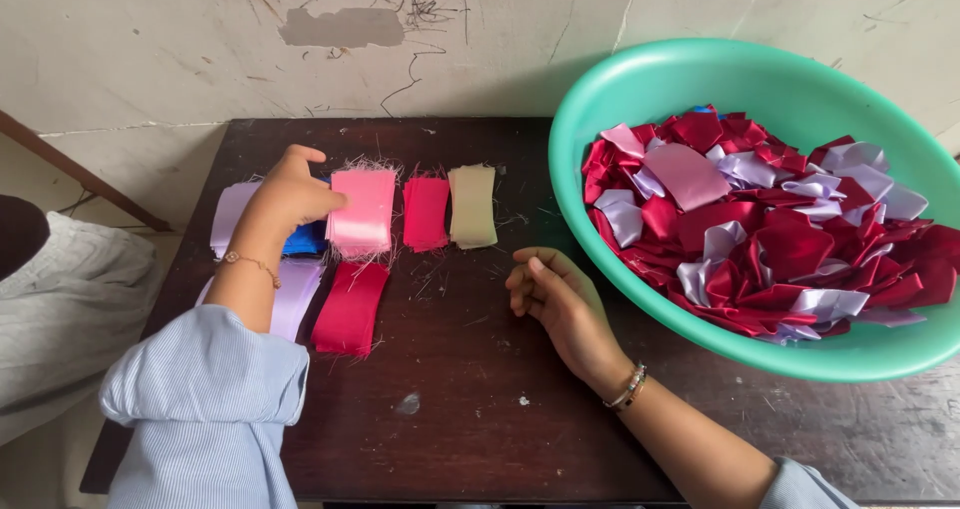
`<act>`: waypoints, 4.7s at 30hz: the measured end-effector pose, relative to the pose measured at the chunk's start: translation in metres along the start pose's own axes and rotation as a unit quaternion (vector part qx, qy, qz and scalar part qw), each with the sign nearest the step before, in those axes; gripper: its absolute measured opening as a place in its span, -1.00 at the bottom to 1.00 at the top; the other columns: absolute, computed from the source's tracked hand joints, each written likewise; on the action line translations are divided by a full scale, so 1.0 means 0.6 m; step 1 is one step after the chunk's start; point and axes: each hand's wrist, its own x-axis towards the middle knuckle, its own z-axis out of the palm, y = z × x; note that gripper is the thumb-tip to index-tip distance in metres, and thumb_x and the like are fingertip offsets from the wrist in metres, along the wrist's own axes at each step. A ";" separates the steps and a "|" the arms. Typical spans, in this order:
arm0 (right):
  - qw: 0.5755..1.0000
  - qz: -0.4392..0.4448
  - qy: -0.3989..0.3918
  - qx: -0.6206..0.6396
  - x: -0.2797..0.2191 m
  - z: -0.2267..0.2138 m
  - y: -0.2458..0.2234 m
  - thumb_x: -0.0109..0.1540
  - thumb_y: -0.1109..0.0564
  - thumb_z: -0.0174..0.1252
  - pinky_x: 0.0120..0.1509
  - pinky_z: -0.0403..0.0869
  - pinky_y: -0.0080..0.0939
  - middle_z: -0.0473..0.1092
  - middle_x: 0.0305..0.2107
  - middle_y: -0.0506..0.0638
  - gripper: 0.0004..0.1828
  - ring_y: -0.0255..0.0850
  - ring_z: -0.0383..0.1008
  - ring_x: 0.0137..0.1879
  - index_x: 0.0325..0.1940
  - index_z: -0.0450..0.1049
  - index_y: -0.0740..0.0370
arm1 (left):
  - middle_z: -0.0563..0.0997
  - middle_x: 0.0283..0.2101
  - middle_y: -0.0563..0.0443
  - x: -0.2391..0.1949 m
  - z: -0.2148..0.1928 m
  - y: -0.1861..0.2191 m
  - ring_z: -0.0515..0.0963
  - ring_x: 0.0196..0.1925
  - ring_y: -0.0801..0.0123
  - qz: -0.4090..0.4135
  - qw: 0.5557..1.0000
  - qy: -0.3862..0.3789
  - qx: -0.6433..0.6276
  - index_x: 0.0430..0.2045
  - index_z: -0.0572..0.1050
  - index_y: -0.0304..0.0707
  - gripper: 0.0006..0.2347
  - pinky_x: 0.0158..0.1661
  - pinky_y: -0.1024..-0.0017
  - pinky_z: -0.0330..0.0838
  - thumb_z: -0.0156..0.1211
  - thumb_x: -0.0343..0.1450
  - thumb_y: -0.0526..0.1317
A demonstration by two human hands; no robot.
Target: Sorting various colored fabric ribbons from a bowl into organized piles on a table.
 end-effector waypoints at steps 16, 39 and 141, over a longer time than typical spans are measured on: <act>1.000 0.004 -0.013 -0.014 0.003 -0.004 0.004 0.41 0.01 -0.05 -0.07 0.48 -0.16 0.43 -0.37 0.13 -0.64 -0.14 0.49 -0.27 0.11 0.36 0.35 | 0.56 0.12 -0.47 -0.105 -0.017 0.126 0.53 0.20 -0.24 0.040 0.989 -0.019 0.143 0.15 0.42 -0.49 -0.41 0.10 -0.05 0.48 0.41 0.32 -0.03; 0.839 -0.158 -0.120 -0.507 -0.155 -0.027 -0.325 0.13 0.07 0.29 -0.14 0.69 -0.34 0.73 -0.30 -0.19 -0.76 -0.38 0.78 -0.23 -0.13 0.66 0.05 | 0.53 0.16 -0.23 -0.361 0.011 0.274 0.57 0.17 0.02 0.400 0.910 0.034 -0.104 0.14 0.33 -0.37 -0.53 0.12 0.21 0.45 0.30 0.37 -0.18; 0.556 0.086 -0.244 -0.790 0.156 -0.212 -0.250 0.14 0.08 0.16 0.12 0.59 0.09 0.54 -0.11 -0.09 -0.67 0.00 0.56 0.09 -0.01 0.57 -0.05 | 0.63 0.13 -0.23 -0.294 0.187 0.450 0.57 0.15 0.34 0.157 0.787 -0.225 -0.553 -0.03 0.52 -0.43 -0.76 0.13 0.37 0.49 -0.12 0.56 -0.34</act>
